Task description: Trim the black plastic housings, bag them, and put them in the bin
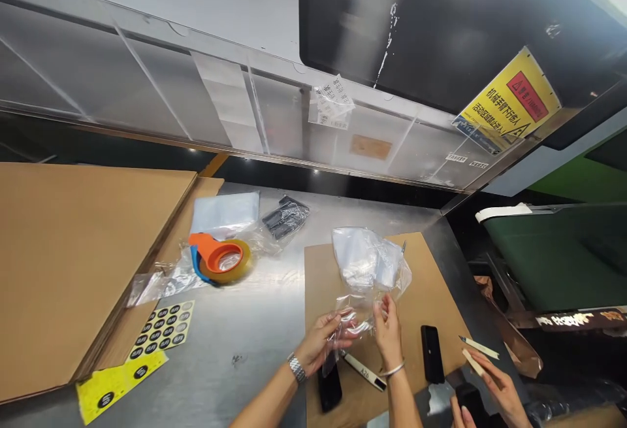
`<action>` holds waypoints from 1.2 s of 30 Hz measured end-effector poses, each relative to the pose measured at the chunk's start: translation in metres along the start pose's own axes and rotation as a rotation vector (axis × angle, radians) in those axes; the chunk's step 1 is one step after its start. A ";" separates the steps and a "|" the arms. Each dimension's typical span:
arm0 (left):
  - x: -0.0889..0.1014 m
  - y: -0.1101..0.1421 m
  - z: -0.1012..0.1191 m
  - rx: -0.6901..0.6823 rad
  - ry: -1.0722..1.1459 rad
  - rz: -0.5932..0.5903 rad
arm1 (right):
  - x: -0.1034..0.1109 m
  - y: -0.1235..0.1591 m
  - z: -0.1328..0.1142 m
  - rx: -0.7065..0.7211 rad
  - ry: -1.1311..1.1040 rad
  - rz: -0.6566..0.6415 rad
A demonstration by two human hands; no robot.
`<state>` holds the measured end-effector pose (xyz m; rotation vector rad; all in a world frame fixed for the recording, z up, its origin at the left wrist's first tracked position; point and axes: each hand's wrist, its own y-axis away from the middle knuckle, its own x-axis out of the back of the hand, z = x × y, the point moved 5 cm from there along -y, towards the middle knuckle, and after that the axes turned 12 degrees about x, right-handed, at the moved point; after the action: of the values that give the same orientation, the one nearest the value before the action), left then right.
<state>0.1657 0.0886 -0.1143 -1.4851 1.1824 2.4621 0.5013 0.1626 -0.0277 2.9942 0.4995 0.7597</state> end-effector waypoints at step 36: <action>0.083 0.090 -0.025 -0.592 -1.388 1.019 | -0.281 0.031 -0.045 0.123 0.242 -0.164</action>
<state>0.1044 -0.0189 -0.1321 1.2911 0.8596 3.2635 0.2565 0.0440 -0.1156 2.9348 0.8169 1.1201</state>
